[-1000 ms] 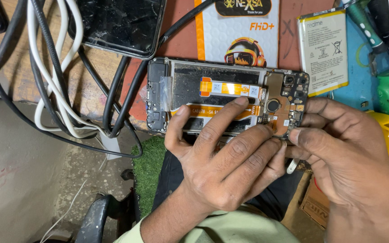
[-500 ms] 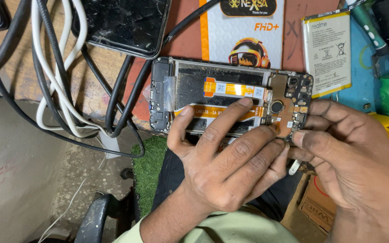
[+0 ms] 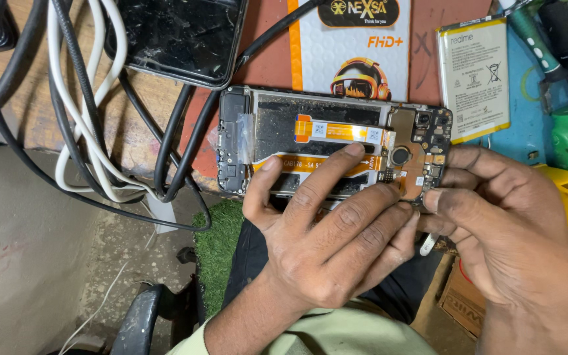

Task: The person uses tweezers to adjust internal components and ribbon cables inside a disassembled smartphone. They then apply adhesive along the inner frame and install a new battery into the device.

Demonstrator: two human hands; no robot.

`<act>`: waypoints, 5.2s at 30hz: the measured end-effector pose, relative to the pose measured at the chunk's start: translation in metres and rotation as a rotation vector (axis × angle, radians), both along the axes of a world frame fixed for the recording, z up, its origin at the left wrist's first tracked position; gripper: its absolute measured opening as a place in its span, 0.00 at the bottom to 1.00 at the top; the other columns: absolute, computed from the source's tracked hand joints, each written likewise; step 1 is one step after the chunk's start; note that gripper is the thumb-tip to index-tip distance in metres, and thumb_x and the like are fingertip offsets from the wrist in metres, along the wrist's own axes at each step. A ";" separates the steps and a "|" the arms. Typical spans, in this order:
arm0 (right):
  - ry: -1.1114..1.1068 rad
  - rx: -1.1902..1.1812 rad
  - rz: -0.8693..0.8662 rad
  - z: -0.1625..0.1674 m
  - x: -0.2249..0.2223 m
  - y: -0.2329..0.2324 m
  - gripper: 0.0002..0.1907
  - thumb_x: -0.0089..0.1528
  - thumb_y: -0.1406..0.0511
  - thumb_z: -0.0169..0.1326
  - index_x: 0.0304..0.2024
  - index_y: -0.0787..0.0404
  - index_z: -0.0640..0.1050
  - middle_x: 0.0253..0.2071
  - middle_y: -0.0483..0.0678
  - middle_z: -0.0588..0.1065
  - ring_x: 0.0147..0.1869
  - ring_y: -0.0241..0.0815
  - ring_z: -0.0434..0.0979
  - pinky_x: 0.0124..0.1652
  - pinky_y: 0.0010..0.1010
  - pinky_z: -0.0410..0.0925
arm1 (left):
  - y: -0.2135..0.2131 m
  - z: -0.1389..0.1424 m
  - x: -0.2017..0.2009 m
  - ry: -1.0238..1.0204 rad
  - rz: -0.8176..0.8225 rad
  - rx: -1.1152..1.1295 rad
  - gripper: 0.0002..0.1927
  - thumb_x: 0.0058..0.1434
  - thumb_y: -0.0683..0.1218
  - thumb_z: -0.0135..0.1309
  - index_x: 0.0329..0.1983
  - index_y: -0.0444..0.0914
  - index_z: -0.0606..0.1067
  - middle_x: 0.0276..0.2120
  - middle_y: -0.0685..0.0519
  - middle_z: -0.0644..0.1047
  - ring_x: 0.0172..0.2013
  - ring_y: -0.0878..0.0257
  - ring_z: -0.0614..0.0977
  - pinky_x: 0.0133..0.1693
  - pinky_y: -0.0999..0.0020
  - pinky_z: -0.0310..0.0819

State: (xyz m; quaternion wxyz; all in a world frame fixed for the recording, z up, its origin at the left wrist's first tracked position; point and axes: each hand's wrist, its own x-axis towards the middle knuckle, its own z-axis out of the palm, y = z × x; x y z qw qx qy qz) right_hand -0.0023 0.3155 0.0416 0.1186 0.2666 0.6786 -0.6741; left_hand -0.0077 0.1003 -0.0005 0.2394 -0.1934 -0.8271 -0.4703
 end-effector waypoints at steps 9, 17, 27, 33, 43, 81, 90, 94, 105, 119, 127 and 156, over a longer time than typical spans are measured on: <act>0.050 -0.116 0.015 0.003 0.000 -0.006 0.18 0.64 0.78 0.50 0.57 0.78 0.72 0.45 0.59 0.79 0.41 0.42 0.81 0.40 0.31 0.76 | 0.003 -0.003 0.005 -0.022 -0.001 0.029 0.08 0.69 0.55 0.65 0.44 0.49 0.84 0.44 0.63 0.83 0.60 0.58 0.81 0.72 0.48 0.40; 0.048 -0.020 0.027 0.000 -0.002 -0.008 0.16 0.63 0.77 0.50 0.54 0.77 0.72 0.41 0.58 0.78 0.38 0.44 0.82 0.40 0.35 0.78 | 0.001 -0.005 0.007 -0.026 -0.030 0.020 0.14 0.67 0.59 0.63 0.46 0.47 0.84 0.45 0.62 0.82 0.60 0.56 0.80 0.71 0.46 0.39; 0.168 -0.155 -0.048 0.010 0.006 -0.010 0.19 0.67 0.73 0.43 0.56 0.83 0.70 0.46 0.66 0.78 0.45 0.56 0.84 0.47 0.46 0.79 | -0.005 0.000 0.005 -0.020 -0.044 0.031 0.13 0.67 0.53 0.70 0.51 0.48 0.82 0.48 0.62 0.82 0.59 0.58 0.81 0.71 0.52 0.46; 0.116 -0.016 -0.003 0.033 0.012 -0.021 0.22 0.66 0.75 0.42 0.59 0.88 0.68 0.51 0.74 0.76 0.47 0.62 0.83 0.47 0.50 0.78 | -0.015 0.013 -0.001 0.003 -0.080 0.052 0.14 0.62 0.51 0.71 0.48 0.45 0.83 0.43 0.59 0.83 0.52 0.58 0.83 0.65 0.53 0.50; 0.213 -0.023 0.095 0.048 0.015 -0.034 0.23 0.64 0.77 0.43 0.62 0.83 0.67 0.55 0.72 0.75 0.55 0.60 0.82 0.49 0.48 0.77 | -0.018 0.028 -0.002 -0.038 -0.053 0.123 0.16 0.58 0.51 0.71 0.46 0.43 0.82 0.41 0.59 0.83 0.49 0.58 0.83 0.65 0.54 0.52; 0.303 -0.140 0.133 0.064 0.009 0.005 0.18 0.65 0.67 0.57 0.50 0.80 0.75 0.51 0.60 0.82 0.44 0.49 0.86 0.44 0.39 0.79 | -0.006 0.049 0.008 -0.992 -0.450 1.069 0.15 0.61 0.40 0.63 0.50 0.29 0.77 0.40 0.52 0.84 0.39 0.71 0.82 0.44 0.73 0.79; 0.265 0.472 0.315 0.057 0.065 -0.009 0.25 0.58 0.73 0.64 0.58 0.73 0.77 0.49 0.56 0.81 0.47 0.38 0.84 0.44 0.28 0.77 | -0.001 0.049 0.028 -0.933 -0.446 1.223 0.15 0.62 0.38 0.62 0.49 0.30 0.72 0.42 0.51 0.81 0.41 0.70 0.80 0.47 0.71 0.77; 0.242 0.566 0.389 0.062 0.081 -0.006 0.24 0.59 0.72 0.65 0.59 0.69 0.80 0.44 0.54 0.84 0.44 0.38 0.86 0.43 0.29 0.80 | -0.014 0.054 0.033 -0.915 -0.523 1.073 0.17 0.63 0.39 0.63 0.53 0.28 0.76 0.43 0.52 0.80 0.43 0.70 0.79 0.49 0.72 0.76; 0.660 0.554 0.864 0.048 0.078 0.022 0.32 0.62 0.66 0.61 0.67 0.62 0.65 0.48 0.46 0.83 0.48 0.34 0.84 0.47 0.26 0.78 | -0.030 0.055 0.043 -0.859 -0.638 0.976 0.19 0.66 0.50 0.63 0.51 0.30 0.82 0.43 0.49 0.83 0.44 0.66 0.83 0.55 0.68 0.79; 0.576 0.807 0.748 0.059 0.087 0.004 0.32 0.56 0.64 0.65 0.62 0.58 0.72 0.45 0.48 0.84 0.47 0.38 0.84 0.47 0.31 0.77 | -0.034 0.057 0.045 -0.897 -0.609 1.049 0.17 0.63 0.45 0.64 0.50 0.29 0.82 0.44 0.47 0.83 0.46 0.64 0.83 0.54 0.68 0.78; 0.655 0.521 0.742 0.056 0.072 -0.005 0.29 0.61 0.68 0.60 0.65 0.62 0.68 0.46 0.47 0.84 0.47 0.35 0.84 0.47 0.26 0.79 | -0.033 0.059 0.042 -0.982 -0.573 1.059 0.15 0.62 0.44 0.63 0.48 0.28 0.82 0.43 0.48 0.84 0.43 0.66 0.83 0.51 0.68 0.79; 0.522 0.983 0.768 0.061 0.085 -0.002 0.28 0.58 0.58 0.63 0.61 0.55 0.76 0.46 0.46 0.83 0.45 0.36 0.87 0.45 0.28 0.76 | -0.027 0.064 0.042 -1.046 -0.494 1.033 0.13 0.58 0.41 0.66 0.43 0.29 0.82 0.37 0.52 0.84 0.38 0.70 0.82 0.45 0.71 0.80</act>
